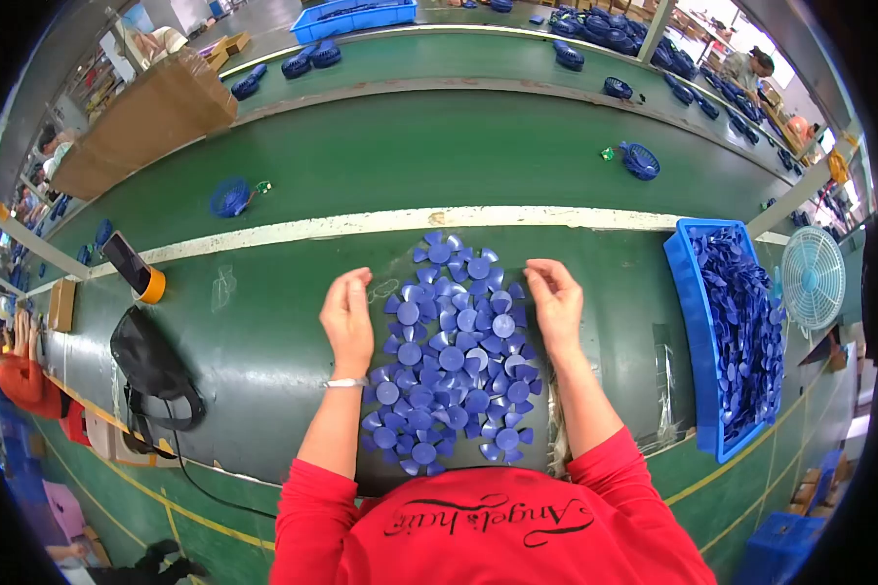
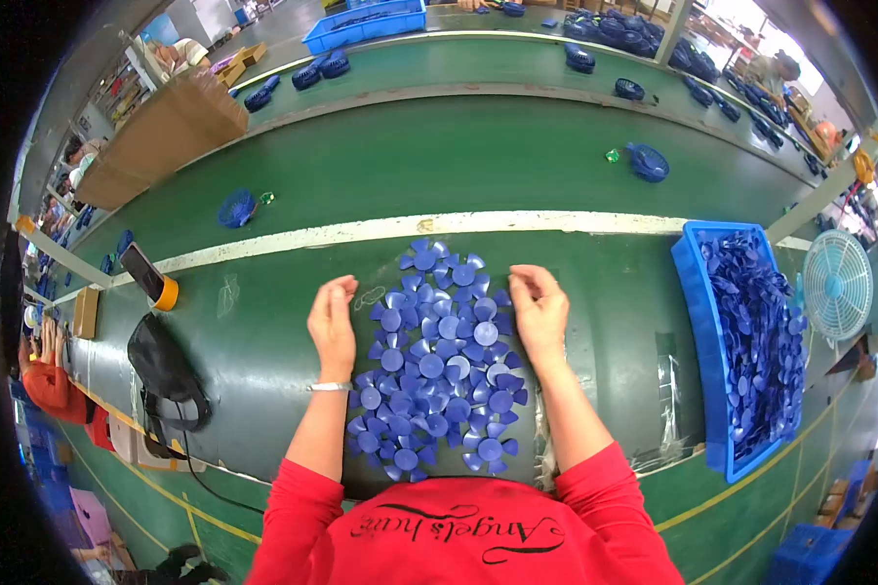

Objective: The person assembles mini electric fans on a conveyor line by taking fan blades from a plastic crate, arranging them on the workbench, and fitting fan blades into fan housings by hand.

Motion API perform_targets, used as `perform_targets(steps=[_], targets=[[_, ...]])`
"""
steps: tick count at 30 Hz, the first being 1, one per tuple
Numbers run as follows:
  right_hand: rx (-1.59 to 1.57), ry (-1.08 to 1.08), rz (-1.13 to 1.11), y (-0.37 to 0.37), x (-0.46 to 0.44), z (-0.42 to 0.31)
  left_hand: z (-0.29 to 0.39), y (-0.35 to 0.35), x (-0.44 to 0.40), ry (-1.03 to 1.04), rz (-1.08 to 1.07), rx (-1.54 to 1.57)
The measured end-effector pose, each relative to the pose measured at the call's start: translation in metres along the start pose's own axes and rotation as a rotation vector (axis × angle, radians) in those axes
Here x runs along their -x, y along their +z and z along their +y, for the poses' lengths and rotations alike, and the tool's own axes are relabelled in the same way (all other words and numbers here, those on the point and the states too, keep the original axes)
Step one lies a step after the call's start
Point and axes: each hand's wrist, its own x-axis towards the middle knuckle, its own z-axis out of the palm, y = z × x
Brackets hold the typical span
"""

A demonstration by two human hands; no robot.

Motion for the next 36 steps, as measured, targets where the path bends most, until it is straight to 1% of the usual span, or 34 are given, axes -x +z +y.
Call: perform_targets(steps=[3, 6, 9, 10, 11, 12, 14, 16, 17, 19, 21, 22, 23, 24, 25, 26, 27, 29, 30, 31, 32, 33, 34, 36], targets=[[0.008, -0.006, -0.003, -0.018, -0.006, -0.004, -0.006, -0.01, -0.008, -0.072, 0.124, 0.088], [0.217, -0.045, -0.061, -0.017, -0.006, -0.017, -0.009, -0.012, -0.012, -0.15, 0.157, 0.121], [0.43, -0.215, -0.237, 0.006, -0.01, -0.034, -0.015, -0.009, -0.009, -0.033, 0.111, 0.184], [0.513, -0.281, -0.289, 0.016, -0.012, -0.04, -0.015, -0.01, -0.008, -0.045, 0.097, 0.144], [0.59, -0.286, -0.337, 0.027, -0.014, -0.048, -0.016, -0.009, -0.007, -0.053, 0.112, 0.173], [0.727, -0.34, -0.332, 0.036, -0.016, -0.051, -0.008, -0.013, -0.006, -0.058, 0.08, 0.095], [0.868, -0.375, -0.398, 0.046, -0.025, -0.04, -0.014, -0.01, -0.007, -0.083, 0.091, 0.073], [0.919, -0.319, -0.406, 0.051, -0.032, -0.037, -0.015, -0.009, -0.009, -0.118, 0.076, 0.106], [0.987, -0.312, -0.395, 0.052, -0.033, -0.035, -0.014, -0.009, -0.009, -0.111, 0.084, 0.069], [1.025, -0.333, -0.419, 0.054, -0.03, -0.037, -0.012, -0.008, -0.007, -0.114, 0.087, 0.042], [1.037, -0.298, -0.427, 0.056, -0.026, -0.053, -0.011, -0.009, -0.006, -0.108, 0.088, 0.03], [1.029, -0.343, -0.431, 0.055, -0.028, -0.049, -0.009, -0.009, -0.006, -0.107, 0.081, 0.028], [1.028, -0.379, -0.43, 0.053, -0.032, -0.04, -0.009, -0.01, -0.006, -0.154, 0.068, 0.047], [1.037, -0.41, -0.42, 0.044, -0.036, -0.032, -0.018, -0.01, -0.008, -0.128, 0.076, 0.083], [1.026, -0.411, -0.373, 0.04, -0.035, -0.04, -0.008, -0.014, -0.012, -0.208, 0.078, 0.187], [1.023, -0.437, -0.298, 0.034, -0.034, -0.046, -0.013, -0.019, -0.018, -0.292, 0.08, 0.273], [1.007, -0.432, -0.252, 0.026, -0.033, -0.054, -0.012, -0.026, -0.027, -0.288, 0.118, 0.276], [1.006, -0.412, -0.172, 0.006, -0.035, -0.057, -0.025, -0.042, -0.052, -0.207, 0.165, 0.24], [1.017, -0.396, -0.139, -0.005, -0.033, -0.054, -0.032, -0.053, -0.069, -0.227, 0.16, 0.164], [1.02, -0.385, -0.109, -0.011, -0.031, -0.05, -0.038, -0.062, -0.086, -0.194, 0.203, 0.067], [1.034, -0.339, -0.11, -0.018, -0.03, -0.039, -0.041, -0.07, -0.106, -0.203, 0.259, -0.111], [1.043, -0.294, -0.11, -0.026, -0.029, -0.024, -0.042, -0.077, -0.126, -0.166, 0.309, -0.333], [1.048, -0.251, -0.112, -0.028, -0.028, -0.015, -0.048, -0.08, -0.145, -0.102, 0.387, -0.439], [1.03, -0.222, -0.138, -0.031, -0.028, -0.014, -0.054, -0.083, -0.179, -0.183, 0.466, -0.551]])
